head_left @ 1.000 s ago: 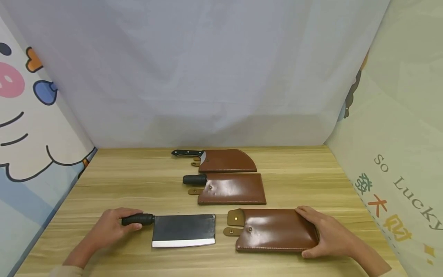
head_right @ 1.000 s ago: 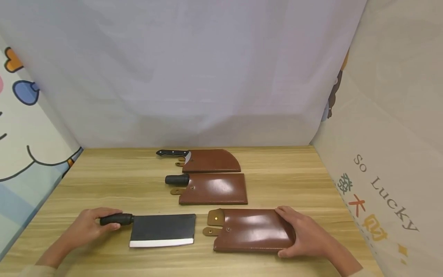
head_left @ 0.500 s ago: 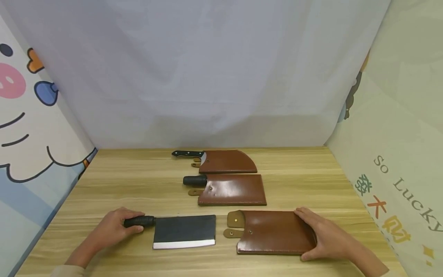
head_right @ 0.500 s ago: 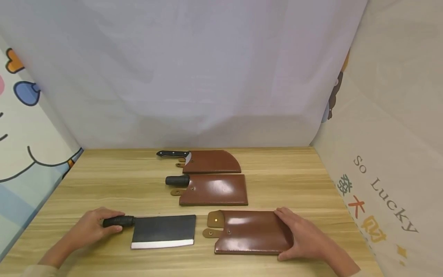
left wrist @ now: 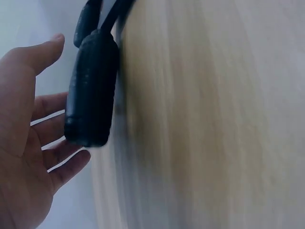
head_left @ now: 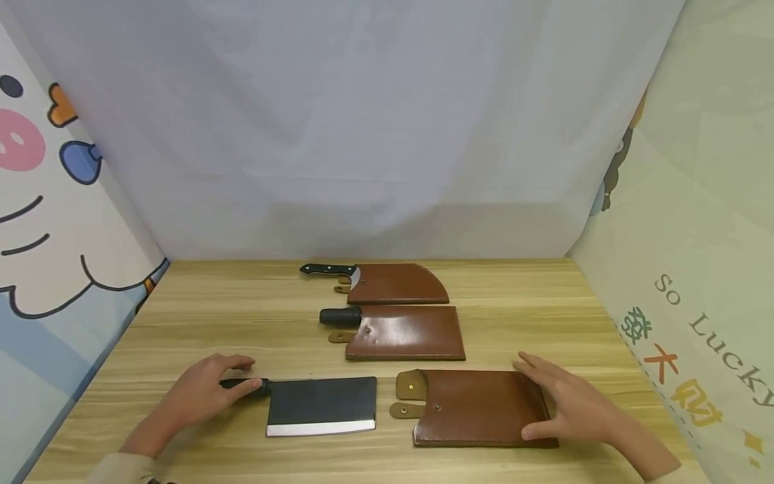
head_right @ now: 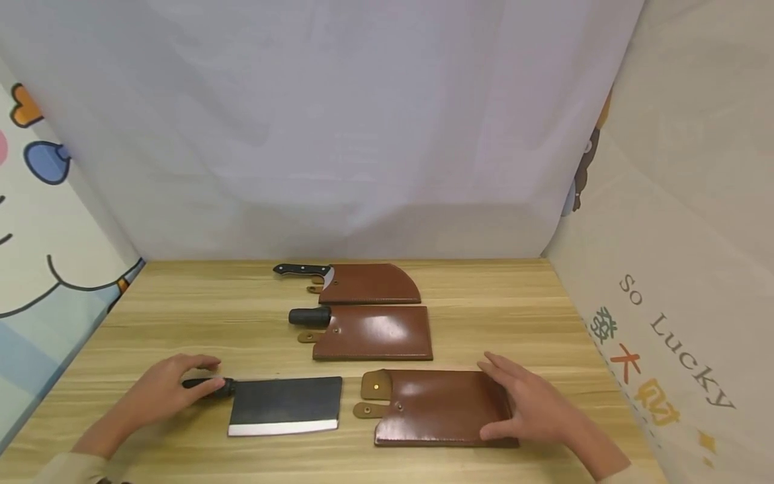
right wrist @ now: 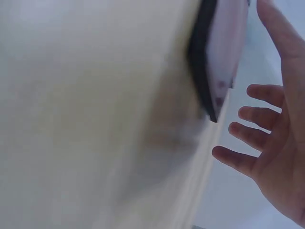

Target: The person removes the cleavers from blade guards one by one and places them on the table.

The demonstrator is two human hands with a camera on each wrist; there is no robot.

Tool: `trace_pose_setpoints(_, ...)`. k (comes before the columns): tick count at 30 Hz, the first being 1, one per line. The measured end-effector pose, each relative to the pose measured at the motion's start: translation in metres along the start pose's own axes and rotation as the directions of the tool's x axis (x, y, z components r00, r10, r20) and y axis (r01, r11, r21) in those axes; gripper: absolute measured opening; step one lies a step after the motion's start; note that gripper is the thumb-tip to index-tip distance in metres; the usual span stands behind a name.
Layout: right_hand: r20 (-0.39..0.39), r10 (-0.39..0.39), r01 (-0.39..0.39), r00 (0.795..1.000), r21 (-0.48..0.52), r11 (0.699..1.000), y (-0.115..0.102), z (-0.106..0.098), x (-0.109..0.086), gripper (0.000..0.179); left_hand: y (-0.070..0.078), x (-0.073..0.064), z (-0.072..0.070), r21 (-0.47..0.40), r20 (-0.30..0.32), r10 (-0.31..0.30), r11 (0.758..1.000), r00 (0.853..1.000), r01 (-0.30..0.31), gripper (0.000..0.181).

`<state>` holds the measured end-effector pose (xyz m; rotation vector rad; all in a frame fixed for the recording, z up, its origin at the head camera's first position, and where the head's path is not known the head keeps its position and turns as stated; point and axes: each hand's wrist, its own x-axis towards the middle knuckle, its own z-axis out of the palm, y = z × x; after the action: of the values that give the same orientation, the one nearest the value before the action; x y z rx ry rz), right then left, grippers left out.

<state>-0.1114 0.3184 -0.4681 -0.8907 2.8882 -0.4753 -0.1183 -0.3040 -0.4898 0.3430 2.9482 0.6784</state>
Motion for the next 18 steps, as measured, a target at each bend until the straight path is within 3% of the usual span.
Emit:
trace_pose_setpoints(7, -0.057, -0.01, 0.009, 0.998, -0.019, 1.0, -0.003, -0.018, 0.019, 0.088, 0.025, 0.018, 0.0, 0.044, -0.099, 0.011, 0.999, 0.995, -0.007, 0.067)
trace_pose_setpoints(18, -0.065, -0.015, 0.012, 0.998, -0.058, 0.998, -0.008, -0.028, 0.055, 0.088, 0.049, 0.052, 0.007, 0.053, -0.139, 0.138, 0.99, 0.981, -0.132, 0.069)
